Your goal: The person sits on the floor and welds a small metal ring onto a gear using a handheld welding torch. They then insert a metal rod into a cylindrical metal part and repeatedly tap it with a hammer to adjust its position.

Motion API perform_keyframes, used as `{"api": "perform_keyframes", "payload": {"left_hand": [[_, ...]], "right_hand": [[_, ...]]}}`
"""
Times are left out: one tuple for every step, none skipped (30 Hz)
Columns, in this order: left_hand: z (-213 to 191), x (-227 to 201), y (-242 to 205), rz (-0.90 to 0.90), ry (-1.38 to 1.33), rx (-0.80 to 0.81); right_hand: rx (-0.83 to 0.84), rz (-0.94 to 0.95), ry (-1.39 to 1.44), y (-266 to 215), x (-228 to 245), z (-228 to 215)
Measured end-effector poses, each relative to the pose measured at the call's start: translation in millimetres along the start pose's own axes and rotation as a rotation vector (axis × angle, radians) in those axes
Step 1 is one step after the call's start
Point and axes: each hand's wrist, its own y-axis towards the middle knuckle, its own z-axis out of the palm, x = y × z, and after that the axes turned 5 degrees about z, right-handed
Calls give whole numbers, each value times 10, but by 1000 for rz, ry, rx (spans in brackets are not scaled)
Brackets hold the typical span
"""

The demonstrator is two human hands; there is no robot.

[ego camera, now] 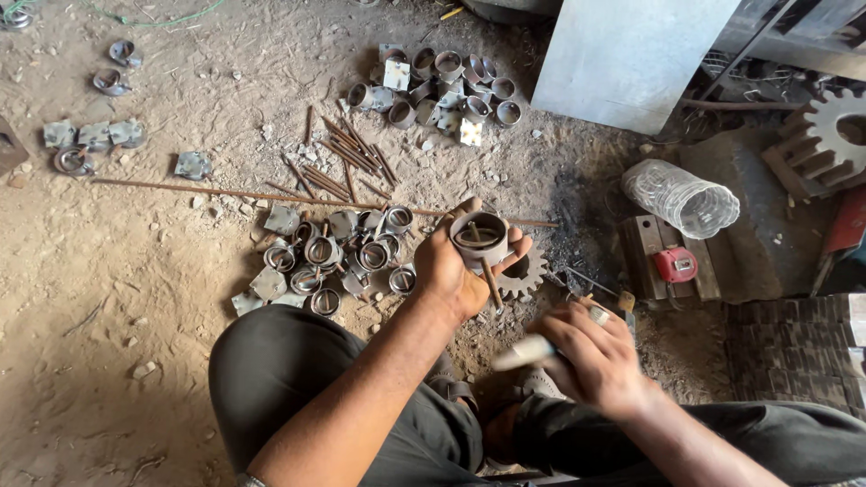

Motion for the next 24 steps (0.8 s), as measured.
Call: {"api": "perform_keyframes", "payload": {"left_hand": [[14, 0, -5, 6, -9, 11], [16, -8, -9, 13, -17, 21], [14, -18, -7, 11, -8, 12], [2, -27, -12, 8, 1, 1], [-10, -29, -17, 5, 10, -10], [-15, -26, -18, 5, -14, 44], [-17, -24, -22, 6, -39, 98], [-1, -13, -16, 2, -60, 156], [18, 2, -16, -10, -51, 93], [43, -4, -3, -9, -47, 31], [68, -12, 9, -9, -44, -31], [74, -14, -7, 4, -41, -28], [86, 3, -17, 16, -38, -25], [102, 39, -24, 20, -36, -19], [93, 37, -44, 16, -20, -3], [88, 25, -56, 11, -2, 15], [91, 30, -64, 6, 15, 34], [89, 24, -69, 20, 10, 37], [92, 22, -64, 34, 4, 41], [84, 19, -69, 45, -1, 41], [73, 4, -69, 44, -11, 38], [75, 14, -62, 38, -20, 37], [76, 24, -61, 32, -30, 36], [74, 35, -74, 35, -38, 15]], "right_hand": [[-35, -30, 15, 36, 59, -122], [-71, -59, 34, 93, 106, -184], [-136, -122, 122, 148, 136, -221], [-201, -183, 213, 196, 151, -220], [-267, -243, 304, 222, 152, -204], [-123, -58, 194, 242, 125, -142], [21, 127, 83, 249, 78, -61], [159, 315, -34, 226, 31, 1], [55, 263, -57, 173, -16, 42], [-46, 198, -77, 119, -77, 46], [-147, 133, -97, 77, -140, 63], [-172, 62, -68, 39, -176, 93], [-197, -8, -40, 3, -194, 108], [-220, -74, -18, -32, -200, 95], [-213, -95, -22, -59, -182, 61], [-208, -116, -28, -47, -160, 35], [-202, -137, -35, -24, -121, -9], [-216, -174, 14, 19, -72, -42], [-230, -210, 62, 67, -20, -81], [-243, -244, 112, 109, 35, -116], [-237, -239, 42, 176, 56, -106], [-231, -232, -33, 214, 66, -112], [-225, -224, -108, 242, 64, -105], [-149, -84, -123, 248, 53, -88]]}}
